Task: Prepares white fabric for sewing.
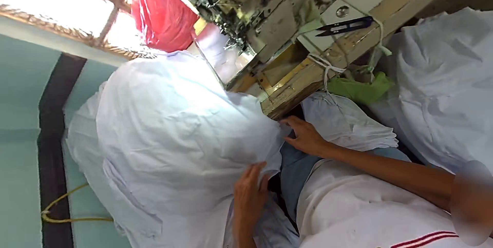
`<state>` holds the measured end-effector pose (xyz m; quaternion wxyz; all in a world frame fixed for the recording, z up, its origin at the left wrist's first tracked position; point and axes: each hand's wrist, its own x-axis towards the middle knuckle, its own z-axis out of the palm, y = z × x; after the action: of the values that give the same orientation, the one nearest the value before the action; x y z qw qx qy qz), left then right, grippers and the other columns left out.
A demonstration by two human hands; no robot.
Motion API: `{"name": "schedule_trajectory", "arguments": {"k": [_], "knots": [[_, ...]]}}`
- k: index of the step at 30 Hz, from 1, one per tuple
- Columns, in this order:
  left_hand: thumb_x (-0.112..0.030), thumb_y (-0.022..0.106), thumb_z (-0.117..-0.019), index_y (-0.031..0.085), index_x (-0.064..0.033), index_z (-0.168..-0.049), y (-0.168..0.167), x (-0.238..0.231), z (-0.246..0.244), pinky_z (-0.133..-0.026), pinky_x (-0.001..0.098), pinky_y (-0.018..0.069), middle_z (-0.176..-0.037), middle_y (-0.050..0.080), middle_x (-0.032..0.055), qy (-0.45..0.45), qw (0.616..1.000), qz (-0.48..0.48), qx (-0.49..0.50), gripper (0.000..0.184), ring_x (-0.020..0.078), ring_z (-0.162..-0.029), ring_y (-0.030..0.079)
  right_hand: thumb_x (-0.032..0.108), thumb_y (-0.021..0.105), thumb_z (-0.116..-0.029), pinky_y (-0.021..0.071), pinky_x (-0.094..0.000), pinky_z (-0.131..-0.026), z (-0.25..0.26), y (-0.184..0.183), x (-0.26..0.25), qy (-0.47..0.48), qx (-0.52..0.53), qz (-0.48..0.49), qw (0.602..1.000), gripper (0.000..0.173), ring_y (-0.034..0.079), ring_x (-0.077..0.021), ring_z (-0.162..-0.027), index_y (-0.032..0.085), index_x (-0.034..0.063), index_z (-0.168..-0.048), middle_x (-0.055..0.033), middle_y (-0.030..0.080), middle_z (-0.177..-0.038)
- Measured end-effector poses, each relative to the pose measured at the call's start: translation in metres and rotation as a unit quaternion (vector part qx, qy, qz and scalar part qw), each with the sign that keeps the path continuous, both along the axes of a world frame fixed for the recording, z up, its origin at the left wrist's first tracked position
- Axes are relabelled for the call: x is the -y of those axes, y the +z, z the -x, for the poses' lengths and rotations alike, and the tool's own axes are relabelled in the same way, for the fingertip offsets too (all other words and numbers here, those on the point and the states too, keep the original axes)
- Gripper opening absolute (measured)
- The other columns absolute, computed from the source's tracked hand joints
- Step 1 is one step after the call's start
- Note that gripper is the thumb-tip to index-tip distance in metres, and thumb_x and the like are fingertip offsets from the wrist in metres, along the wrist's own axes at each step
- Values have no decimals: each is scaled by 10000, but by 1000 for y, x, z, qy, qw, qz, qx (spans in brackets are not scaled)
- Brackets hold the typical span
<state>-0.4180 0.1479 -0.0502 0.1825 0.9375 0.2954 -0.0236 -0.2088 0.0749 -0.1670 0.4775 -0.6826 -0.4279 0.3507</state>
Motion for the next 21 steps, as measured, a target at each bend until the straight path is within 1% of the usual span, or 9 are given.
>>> {"name": "schedule_trajectory", "arguments": {"k": [1,3,5,6,8,10,12,15,21], "knots": [[-32,629,-934,709,79,-1136,3,-9,-6,-880,488,586,-1099,724,232,-1,998,-27,55,244,347,-992,726,148,699,-961,487,-522,-1032,1,-3,-2,-13,-11,5,1000,429,616,-375,-1212,596,-41,-1332,-241,617,-1326],[-10,598,-947,710,103,-1041,6,-30,-19,-825,328,594,-1001,725,197,29,986,-40,159,185,204,-896,721,140,695,-961,505,-525,-996,4,-11,-3,-28,-21,-9,999,325,640,-372,-1159,659,-51,-1221,-240,652,-1249],[-1,584,-946,678,109,-1000,-1,-52,-29,-761,199,576,-910,704,81,84,959,34,268,154,41,-804,680,126,681,-959,514,-524,-974,9,-17,-5,-21,-12,-39,999,199,663,-362,-1126,740,-39,-1054,-224,698,-1171],[11,576,-936,661,70,-996,-7,-62,-34,-744,192,587,-876,699,1,111,940,83,313,120,4,-774,679,130,672,-968,499,-522,-1009,11,-19,-5,-13,-10,-44,999,197,649,-361,-1177,757,-21,-1060,-217,695,-1218],[39,560,-940,650,-23,-1001,-23,-78,-45,-702,206,595,-819,698,-78,172,900,167,365,125,7,-714,677,144,661,-982,478,-507,-1062,14,-22,-6,-14,-20,-34,999,249,617,-351,-1256,739,-7,-1165,-207,659,-1323],[66,548,-953,658,-35,-996,-34,-86,-52,-632,202,592,-770,703,-61,225,868,208,391,155,29,-649,674,147,672,-980,497,-497,-1031,14,-23,-6,-34,-39,-16,999,317,638,-351,-1202,674,-39,-1237,-223,654,-1297],[77,510,-975,655,-42,-1003,-33,-89,-52,-625,210,604,-771,719,-44,249,850,237,398,190,47,-644,691,140,689,-971,528,-499,-972,14,-25,-7,-57,-53,-8,997,361,664,-356,-1121,615,-60,-1262,-241,649,-1256],[89,510,-976,653,-45,-1001,-33,-87,-51,-635,215,611,-785,720,-39,264,841,246,403,198,51,-663,700,94,701,-945,561,-496,-890,17,-32,-9,-81,-26,-57,995,277,688,-351,-1031,659,-52,-1177,-234,665,-1190],[90,528,-966,658,-48,-1009,-38,-85,-50,-642,225,617,-811,729,-30,264,833,241,422,195,61,-678,709,101,721,-927,553,-526,-873,18,-35,-16,-110,23,-69,991,171,690,-360,-1027,748,-19,-1046,-223,692,-1147]]}}
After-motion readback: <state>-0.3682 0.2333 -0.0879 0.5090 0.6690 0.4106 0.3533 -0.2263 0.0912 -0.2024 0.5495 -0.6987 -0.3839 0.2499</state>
